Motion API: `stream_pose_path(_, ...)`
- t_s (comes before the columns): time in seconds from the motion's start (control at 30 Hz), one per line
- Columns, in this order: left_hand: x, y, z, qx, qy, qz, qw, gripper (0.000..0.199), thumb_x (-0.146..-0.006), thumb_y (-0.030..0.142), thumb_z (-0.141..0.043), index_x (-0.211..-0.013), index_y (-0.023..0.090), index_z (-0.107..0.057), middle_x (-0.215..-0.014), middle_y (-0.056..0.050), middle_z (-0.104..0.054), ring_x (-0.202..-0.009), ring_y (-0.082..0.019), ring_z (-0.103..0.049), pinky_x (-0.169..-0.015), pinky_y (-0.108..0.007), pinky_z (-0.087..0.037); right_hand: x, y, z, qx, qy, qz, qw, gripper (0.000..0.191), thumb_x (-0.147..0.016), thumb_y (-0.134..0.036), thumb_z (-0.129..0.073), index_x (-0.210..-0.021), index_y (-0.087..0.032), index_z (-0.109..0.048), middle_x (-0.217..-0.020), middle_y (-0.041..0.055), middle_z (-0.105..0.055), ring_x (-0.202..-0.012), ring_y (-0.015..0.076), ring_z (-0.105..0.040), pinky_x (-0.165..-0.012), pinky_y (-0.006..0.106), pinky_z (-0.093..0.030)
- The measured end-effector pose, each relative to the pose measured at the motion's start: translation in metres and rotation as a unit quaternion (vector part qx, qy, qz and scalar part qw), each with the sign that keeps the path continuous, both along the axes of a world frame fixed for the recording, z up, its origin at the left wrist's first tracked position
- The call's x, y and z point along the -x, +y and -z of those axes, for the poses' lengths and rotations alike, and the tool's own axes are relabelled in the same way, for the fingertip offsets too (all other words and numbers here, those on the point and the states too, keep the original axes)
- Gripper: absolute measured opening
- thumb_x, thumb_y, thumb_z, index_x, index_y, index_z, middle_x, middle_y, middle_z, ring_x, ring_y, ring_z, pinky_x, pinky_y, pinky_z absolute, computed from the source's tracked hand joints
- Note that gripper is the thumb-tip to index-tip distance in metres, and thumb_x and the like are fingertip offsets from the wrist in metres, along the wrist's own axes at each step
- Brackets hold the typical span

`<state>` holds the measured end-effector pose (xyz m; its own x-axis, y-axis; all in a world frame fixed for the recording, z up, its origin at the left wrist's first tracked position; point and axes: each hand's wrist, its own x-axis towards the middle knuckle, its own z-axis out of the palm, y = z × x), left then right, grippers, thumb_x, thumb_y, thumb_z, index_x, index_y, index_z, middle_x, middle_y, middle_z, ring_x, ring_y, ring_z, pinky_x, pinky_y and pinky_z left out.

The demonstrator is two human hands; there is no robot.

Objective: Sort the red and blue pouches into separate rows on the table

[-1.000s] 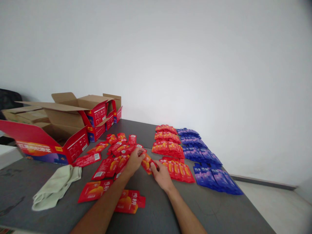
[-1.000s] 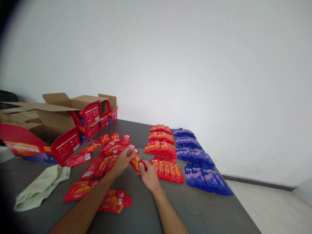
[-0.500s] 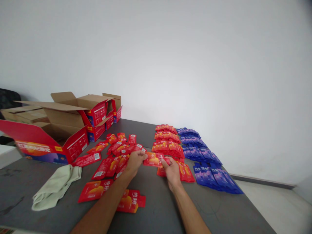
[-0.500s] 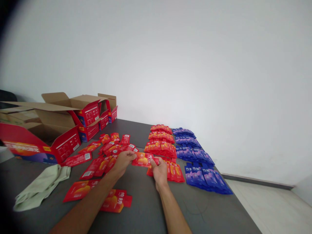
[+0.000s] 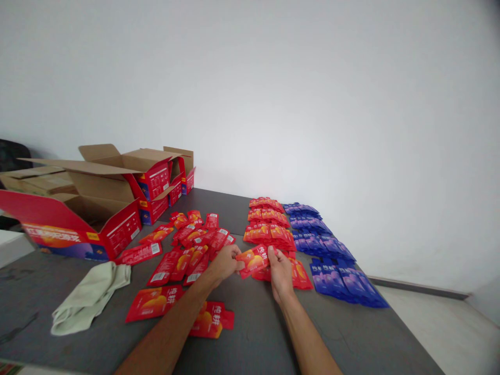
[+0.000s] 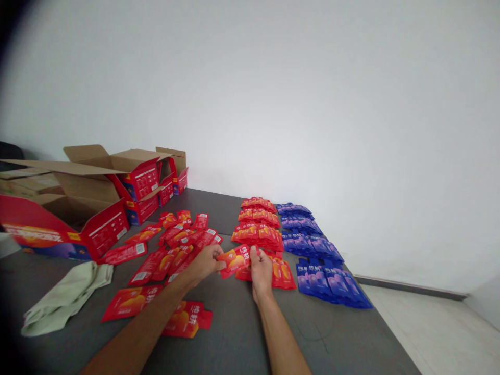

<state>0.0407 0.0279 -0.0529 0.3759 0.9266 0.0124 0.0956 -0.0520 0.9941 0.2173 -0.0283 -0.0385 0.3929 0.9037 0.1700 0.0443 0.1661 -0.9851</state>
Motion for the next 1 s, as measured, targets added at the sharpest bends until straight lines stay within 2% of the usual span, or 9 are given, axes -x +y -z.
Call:
stream_pose_path(0.2,0.002,-0.005,-0.005,0.011,0.009,0.104,0.994,0.011,-0.062,0.022,-0.060,-0.071,0.016,-0.062,-0.061,0.003,-0.060,-0.047,-0.008,-0.047,-0.045,-0.020,-0.031,-0.004,0.003,0.007,0.010,-0.048,0.009,0.999,0.051,-0.078,-0.071,-0.054,-0.075,-0.020,-0.061,-0.057,-0.0023,-0.058,-0.055,0.0163,-0.050,-0.051,0.026,-0.038)
stream_pose_path(0.3,-0.002,-0.002,0.003,0.010,0.000,0.068,0.998,0.008,-0.064,0.023,-0.061,-0.067,0.015,-0.060,-0.058,0.003,-0.059,-0.048,-0.008,-0.048,-0.046,-0.020,-0.032,-0.021,0.009,0.008,0.006,-0.099,0.027,0.995,0.052,-0.087,-0.066,-0.041,-0.095,-0.020,-0.063,-0.075,0.0026,-0.068,-0.069,0.0206,-0.060,-0.063,0.030,-0.046)
stream_pose_path(0.37,-0.009,0.000,0.011,0.024,-0.022,0.023,0.999,0.011,-0.065,0.023,-0.063,-0.071,0.015,-0.058,-0.061,0.002,-0.060,-0.050,-0.010,-0.052,-0.048,-0.020,-0.036,-0.037,0.012,0.009,0.004,-0.175,0.056,0.983,0.051,-0.092,-0.058,-0.036,-0.115,-0.019,-0.059,-0.097,0.0082,-0.070,-0.091,0.0239,-0.064,-0.083,0.034,-0.048)
stream_pose_path(0.47,-0.022,0.002,0.024,0.050,-0.031,-0.046,0.997,0.028,-0.065,0.022,-0.067,-0.090,0.015,-0.056,-0.065,0.002,-0.062,-0.048,-0.011,-0.055,-0.048,-0.021,-0.039,-0.058,0.013,0.013,0.059,-0.382,0.047,0.921,0.052,-0.087,-0.048,-0.047,-0.125,-0.015,-0.057,-0.126,0.0151,-0.061,-0.119,0.0289,-0.053,-0.105,0.040,-0.036)
stream_pose_path(0.53,-0.030,0.002,0.030,0.049,-0.008,-0.086,0.995,0.043,-0.066,0.021,-0.068,-0.106,0.015,-0.055,-0.063,0.004,-0.060,-0.046,-0.011,-0.056,-0.047,-0.021,-0.039,-0.063,0.010,0.018,0.109,-0.477,-0.017,0.872,0.061,-0.081,-0.050,-0.057,-0.132,-0.015,-0.055,-0.141,0.0152,-0.049,-0.133,0.0318,-0.040,-0.112,0.043,-0.026)
stream_pose_path(0.67,-0.038,-0.001,0.031,0.008,0.063,-0.075,0.995,0.060,-0.072,0.019,-0.063,-0.130,0.014,-0.050,-0.060,0.005,-0.059,-0.047,-0.012,-0.058,-0.049,-0.021,-0.039,-0.059,0.002,0.024,0.193,-0.533,-0.114,0.816,0.081,-0.075,-0.060,-0.064,-0.144,-0.022,-0.044,-0.157,0.0106,-0.027,-0.145,0.0370,-0.015,-0.115,0.054,-0.016)
stream_pose_path(0.8,-0.038,-0.007,0.020,-0.084,0.180,-0.028,0.980,0.036,-0.080,0.023,-0.057,-0.114,0.014,-0.065,-0.071,-0.001,-0.066,-0.062,-0.013,-0.060,-0.061,-0.023,-0.041,-0.056,0.001,0.021,0.222,-0.534,-0.149,0.802,0.078,-0.081,-0.060,-0.058,-0.148,-0.023,-0.039,-0.158,0.0074,-0.026,-0.147,0.0363,-0.011,-0.116,0.058,-0.008)
stream_pose_path(0.9,-0.039,-0.014,0.012,-0.175,0.275,-0.020,0.945,0.022,-0.082,0.026,-0.056,-0.097,0.017,-0.070,-0.085,-0.005,-0.069,-0.077,-0.016,-0.061,-0.072,-0.025,-0.041,-0.060,0.000,0.017,0.225,-0.529,-0.171,0.800,0.076,-0.084,-0.056,-0.056,-0.149,-0.022,-0.036,-0.158,0.0074,-0.026,-0.147,0.0342,-0.010,-0.117,0.056,-0.007)
stream_pose_path(1.0,-0.041,-0.020,0.011,-0.219,0.350,-0.025,0.911,0.020,-0.083,0.029,-0.055,-0.090,0.018,-0.071,-0.088,-0.008,-0.066,-0.085,-0.020,-0.059,-0.080,-0.029,-0.043,-0.064,0.000,0.016,0.223,-0.527,-0.184,0.799,0.075,-0.084,-0.051,-0.058,-0.150,-0.022,-0.035,-0.159,0.0073,-0.023,-0.148,0.0329,-0.008,-0.118,0.055,-0.006)
